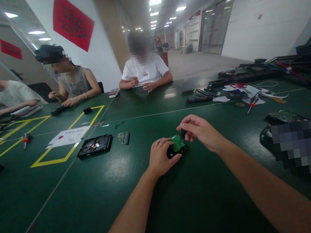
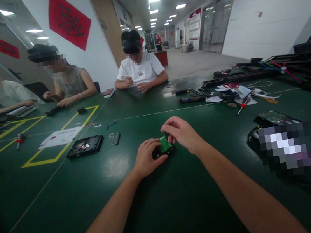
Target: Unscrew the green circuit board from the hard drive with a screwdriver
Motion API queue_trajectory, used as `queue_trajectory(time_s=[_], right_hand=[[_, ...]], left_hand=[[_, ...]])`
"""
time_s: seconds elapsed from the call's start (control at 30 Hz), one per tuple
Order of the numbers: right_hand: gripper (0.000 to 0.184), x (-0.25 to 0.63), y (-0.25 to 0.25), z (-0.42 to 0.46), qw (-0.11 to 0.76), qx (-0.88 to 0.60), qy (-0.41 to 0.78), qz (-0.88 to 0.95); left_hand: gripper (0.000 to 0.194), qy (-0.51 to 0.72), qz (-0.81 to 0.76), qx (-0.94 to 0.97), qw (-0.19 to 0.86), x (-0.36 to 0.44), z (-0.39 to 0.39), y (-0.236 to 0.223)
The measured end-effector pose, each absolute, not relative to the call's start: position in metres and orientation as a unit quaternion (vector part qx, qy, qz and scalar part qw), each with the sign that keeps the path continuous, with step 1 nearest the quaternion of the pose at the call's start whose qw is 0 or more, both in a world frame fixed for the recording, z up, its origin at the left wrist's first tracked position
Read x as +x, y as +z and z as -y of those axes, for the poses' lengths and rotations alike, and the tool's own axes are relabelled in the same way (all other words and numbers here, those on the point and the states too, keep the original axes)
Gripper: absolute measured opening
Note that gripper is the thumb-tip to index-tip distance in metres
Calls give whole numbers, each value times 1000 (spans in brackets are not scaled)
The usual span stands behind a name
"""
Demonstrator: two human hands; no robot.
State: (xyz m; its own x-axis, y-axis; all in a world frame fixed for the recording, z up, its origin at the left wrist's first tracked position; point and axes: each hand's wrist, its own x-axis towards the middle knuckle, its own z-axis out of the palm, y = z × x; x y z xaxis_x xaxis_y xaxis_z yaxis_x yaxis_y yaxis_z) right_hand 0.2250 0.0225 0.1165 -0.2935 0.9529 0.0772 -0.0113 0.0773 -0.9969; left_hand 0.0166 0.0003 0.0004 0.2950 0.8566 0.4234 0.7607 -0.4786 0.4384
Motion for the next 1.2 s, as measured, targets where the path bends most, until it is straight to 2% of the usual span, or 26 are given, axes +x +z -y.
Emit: queue_trajectory(time_s=[0.13, 0.3, 0.5, 0.67, 0.77, 1.03, 1.2], right_hand=[[18, 227, 119, -21, 420, -396, 518, 631], [30, 227, 117, -21, 404, -390, 539, 628], [15, 227, 117, -23, 437, -391, 542, 602], [23, 227, 114, -25, 381, -374, 571, 624], [27, 225, 111, -24, 396, -372, 584, 603], [20, 224, 114, -18, 385, -346, 643, 565], [14, 226, 114, -22, 387, -352, 604, 602]], left_hand=[[50, 316, -505, 800, 75, 17, 0, -1], [50, 315, -505, 800, 75, 17, 0, 0], [51, 311, -506, 801, 76, 16, -1, 1], [49, 320, -500, 802, 72, 17, -2, -2], [50, 323, -500, 801, 70, 17, -3, -4], [50, 317, -495, 806, 70, 16, -4, -5], [51, 307, -498, 808, 66, 15, -5, -8]])
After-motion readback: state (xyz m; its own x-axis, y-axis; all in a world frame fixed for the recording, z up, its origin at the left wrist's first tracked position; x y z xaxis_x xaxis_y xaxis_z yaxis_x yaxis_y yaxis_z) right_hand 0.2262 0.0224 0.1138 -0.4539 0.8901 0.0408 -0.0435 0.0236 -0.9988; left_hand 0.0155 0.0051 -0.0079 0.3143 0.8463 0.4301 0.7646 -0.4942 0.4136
